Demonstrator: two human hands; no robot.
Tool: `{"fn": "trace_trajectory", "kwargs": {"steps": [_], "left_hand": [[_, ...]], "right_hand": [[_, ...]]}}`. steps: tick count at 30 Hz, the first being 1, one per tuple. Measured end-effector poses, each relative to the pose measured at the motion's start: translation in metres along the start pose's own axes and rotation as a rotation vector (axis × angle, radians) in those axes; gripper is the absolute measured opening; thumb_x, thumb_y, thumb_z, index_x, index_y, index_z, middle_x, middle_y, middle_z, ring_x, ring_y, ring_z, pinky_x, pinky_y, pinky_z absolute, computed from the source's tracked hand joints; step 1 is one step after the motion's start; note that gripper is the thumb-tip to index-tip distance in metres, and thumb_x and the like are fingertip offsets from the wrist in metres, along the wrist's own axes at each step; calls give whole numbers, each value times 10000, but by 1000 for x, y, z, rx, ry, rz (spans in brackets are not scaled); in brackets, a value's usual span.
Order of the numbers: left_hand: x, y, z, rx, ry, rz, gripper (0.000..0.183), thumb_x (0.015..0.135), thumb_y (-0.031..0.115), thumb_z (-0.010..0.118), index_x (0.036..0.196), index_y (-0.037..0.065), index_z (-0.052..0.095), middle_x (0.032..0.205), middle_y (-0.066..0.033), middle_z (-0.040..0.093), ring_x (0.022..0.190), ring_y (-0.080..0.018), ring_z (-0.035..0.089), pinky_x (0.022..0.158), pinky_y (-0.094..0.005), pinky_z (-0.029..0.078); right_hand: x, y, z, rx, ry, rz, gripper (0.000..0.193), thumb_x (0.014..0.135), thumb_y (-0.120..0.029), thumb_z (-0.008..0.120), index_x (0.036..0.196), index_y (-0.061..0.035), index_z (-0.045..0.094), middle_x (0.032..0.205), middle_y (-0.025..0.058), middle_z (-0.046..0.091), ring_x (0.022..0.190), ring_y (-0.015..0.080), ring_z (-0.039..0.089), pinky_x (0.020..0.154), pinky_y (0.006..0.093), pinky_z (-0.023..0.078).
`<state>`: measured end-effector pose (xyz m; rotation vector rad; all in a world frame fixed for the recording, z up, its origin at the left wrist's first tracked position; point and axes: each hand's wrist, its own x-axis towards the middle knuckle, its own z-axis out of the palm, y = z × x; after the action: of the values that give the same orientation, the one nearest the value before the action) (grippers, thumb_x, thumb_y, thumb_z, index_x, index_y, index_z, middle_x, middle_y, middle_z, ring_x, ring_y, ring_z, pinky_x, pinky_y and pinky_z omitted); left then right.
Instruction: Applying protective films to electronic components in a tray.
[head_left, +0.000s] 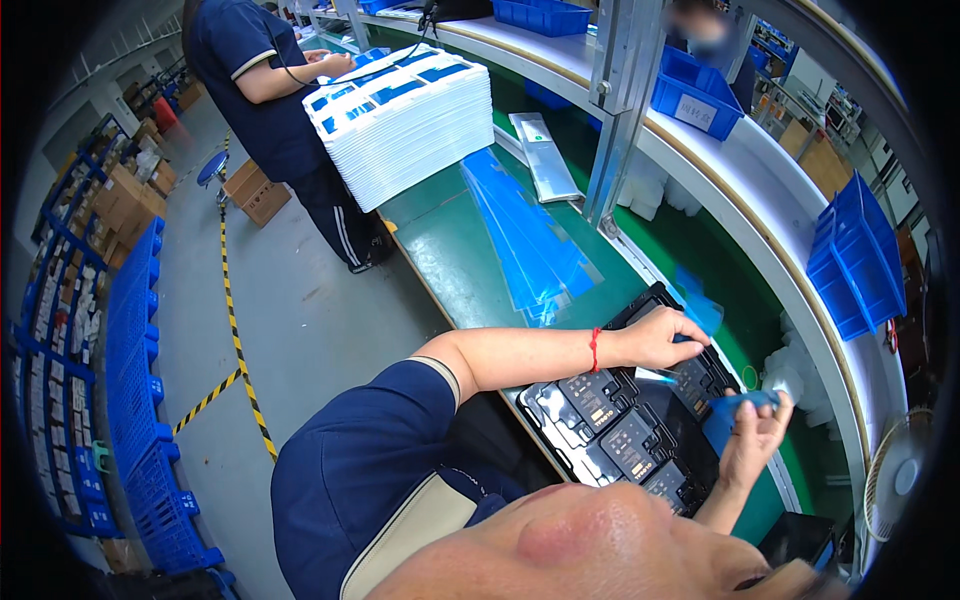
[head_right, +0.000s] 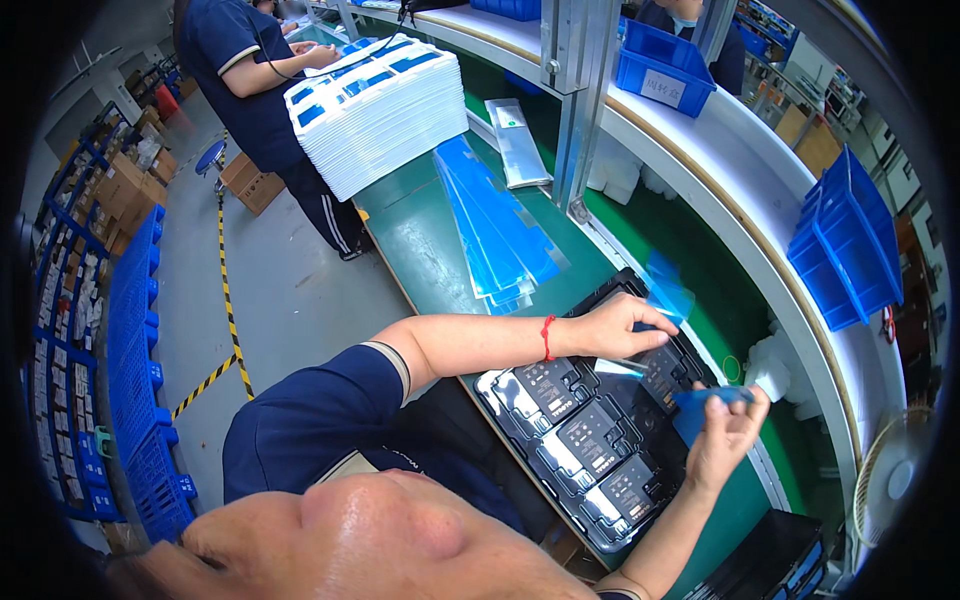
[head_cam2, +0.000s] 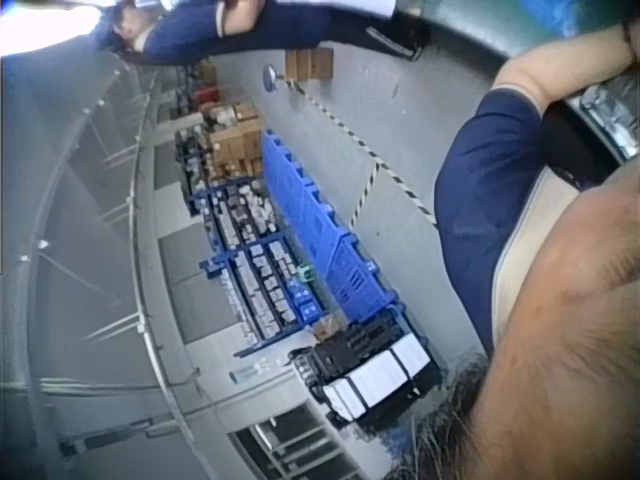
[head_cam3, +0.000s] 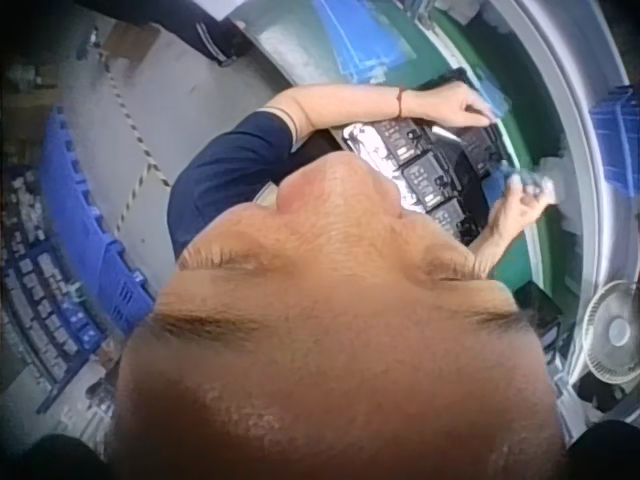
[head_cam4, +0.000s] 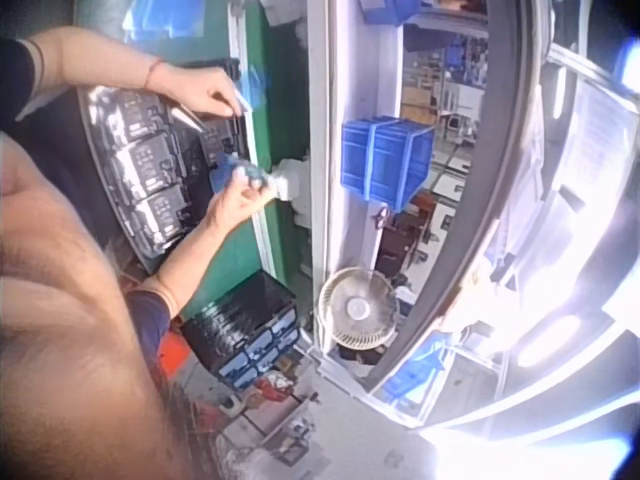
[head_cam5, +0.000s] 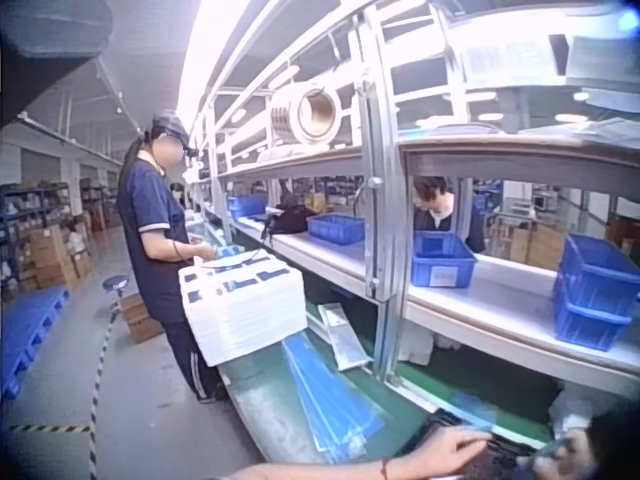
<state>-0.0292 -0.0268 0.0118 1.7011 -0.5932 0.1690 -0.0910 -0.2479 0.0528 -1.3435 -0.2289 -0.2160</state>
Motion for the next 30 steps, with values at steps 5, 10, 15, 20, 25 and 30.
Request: {"fn": "trace_trajectory", "kwargs": {"steps": [5,10,15,20,25,30], "left_hand": [[-4,9,-6,-9,-108,132,310,779,275,707,981,41,684,984,-158,668,959,-259,630,839,-338,478],[-3,0,0,73,-207,114,208,760,224,713,810,24,687,775,-120,673,763,-220,652,696,-321,494],[2,1,1,25,-161,36,190,801,166,681,724,-4,650,626,-54,609,608,-73,533,579,-268,451],[2,0,-3,10,-147,-88,167,822,139,670,804,-27,669,732,-24,653,696,-75,572,654,-244,464],[8,-21,-7,-240,-2,-169,164,863,33,585,1004,17,668,901,-62,669,859,-133,635,729,-252,505],[15,-2,-18,-374,102,-349,470,798,-104,476,1240,52,501,1028,-121,590,738,-153,641,499,-230,492]], "right_hand": [[-4,7,20,-295,-133,72,664,743,136,584,1320,-58,316,933,52,530,819,104,537,729,223,452],[-6,15,21,-374,-173,55,732,753,117,590,1387,-58,269,849,40,556,820,103,555,766,217,453],[-2,14,4,-416,27,234,289,813,-45,657,1069,-8,528,757,32,590,630,83,554,496,207,442],[1,19,1,-371,45,255,117,804,-81,685,844,-7,603,656,6,578,523,63,518,462,190,409],[-4,5,-14,-471,211,304,102,806,-82,682,809,-12,607,598,-8,563,486,40,491,396,175,369],[-6,13,-18,-472,199,372,111,796,-73,686,787,-3,600,575,-1,552,436,40,456,354,178,339]]}}
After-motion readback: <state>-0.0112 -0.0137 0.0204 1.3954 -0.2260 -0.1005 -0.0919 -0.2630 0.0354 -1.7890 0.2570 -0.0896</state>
